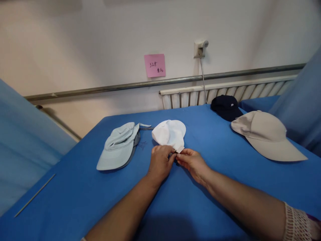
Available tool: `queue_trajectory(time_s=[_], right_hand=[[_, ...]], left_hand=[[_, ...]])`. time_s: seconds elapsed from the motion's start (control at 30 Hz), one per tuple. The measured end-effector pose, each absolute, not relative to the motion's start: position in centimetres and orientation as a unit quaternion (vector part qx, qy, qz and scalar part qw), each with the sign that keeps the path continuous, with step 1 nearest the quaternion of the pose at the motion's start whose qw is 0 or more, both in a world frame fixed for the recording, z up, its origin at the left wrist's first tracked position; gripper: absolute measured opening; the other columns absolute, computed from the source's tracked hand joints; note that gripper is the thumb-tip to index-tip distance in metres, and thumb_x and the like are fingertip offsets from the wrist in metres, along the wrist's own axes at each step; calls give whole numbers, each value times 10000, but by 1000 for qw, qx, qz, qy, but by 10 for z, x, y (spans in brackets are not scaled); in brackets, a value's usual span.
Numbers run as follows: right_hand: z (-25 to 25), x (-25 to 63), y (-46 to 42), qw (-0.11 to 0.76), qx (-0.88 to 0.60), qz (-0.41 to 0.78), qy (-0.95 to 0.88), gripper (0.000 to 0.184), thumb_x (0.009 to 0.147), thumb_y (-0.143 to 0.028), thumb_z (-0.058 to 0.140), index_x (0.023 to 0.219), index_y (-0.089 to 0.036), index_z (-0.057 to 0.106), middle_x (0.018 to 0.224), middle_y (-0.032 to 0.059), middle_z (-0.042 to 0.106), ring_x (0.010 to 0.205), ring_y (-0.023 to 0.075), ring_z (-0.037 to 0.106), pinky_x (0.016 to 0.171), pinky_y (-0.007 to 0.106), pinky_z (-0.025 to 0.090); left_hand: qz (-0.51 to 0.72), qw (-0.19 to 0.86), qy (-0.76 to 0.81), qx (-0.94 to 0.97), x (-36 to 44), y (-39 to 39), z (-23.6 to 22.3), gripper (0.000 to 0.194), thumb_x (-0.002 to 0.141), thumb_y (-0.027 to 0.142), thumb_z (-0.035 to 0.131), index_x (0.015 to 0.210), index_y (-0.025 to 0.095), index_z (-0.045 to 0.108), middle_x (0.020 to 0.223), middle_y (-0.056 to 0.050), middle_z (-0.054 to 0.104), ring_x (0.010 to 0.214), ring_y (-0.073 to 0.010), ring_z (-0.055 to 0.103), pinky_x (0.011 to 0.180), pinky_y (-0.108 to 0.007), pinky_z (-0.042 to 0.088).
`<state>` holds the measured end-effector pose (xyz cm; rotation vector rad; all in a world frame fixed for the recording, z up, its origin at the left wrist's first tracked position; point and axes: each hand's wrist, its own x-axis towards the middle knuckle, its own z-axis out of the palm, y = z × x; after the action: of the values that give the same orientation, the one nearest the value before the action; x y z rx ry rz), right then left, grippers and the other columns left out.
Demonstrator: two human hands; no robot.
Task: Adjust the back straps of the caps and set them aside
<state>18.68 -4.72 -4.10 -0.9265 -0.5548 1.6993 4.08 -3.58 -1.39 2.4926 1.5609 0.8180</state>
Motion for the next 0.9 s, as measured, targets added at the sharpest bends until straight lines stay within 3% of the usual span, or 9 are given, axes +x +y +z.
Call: queue_trajectory(time_s=[0.43,0.67,0.9], right_hand=[[-51,183,-40,570,-400,658,-287,359,541,-374,855,748,-152,662,684,-3,622,582,96,502,591,262,384],[-54,184,-36,570,-390,654,-308,345,575,-401,840,749,-161,663,675,-8,610,595,100,504,597,256,387],[-55,186,-34,568,-386,643,-339,335,589,-421,827,732,-165,665,661,-12,604,564,91,474,573,253,367]], left_hand=[[275,29,486,829,42,-35,-14,119,869,205,570,936,221,667,1016,-40,709,988,-216,611,929,-423,388],[305,94,519,793,43,-36,-19,354,868,221,553,1219,187,576,1125,-82,682,1007,-215,636,893,-369,500],[323,250,538,738,40,-31,-22,300,842,265,572,1123,194,645,1068,-76,716,941,-212,671,873,-375,529]])
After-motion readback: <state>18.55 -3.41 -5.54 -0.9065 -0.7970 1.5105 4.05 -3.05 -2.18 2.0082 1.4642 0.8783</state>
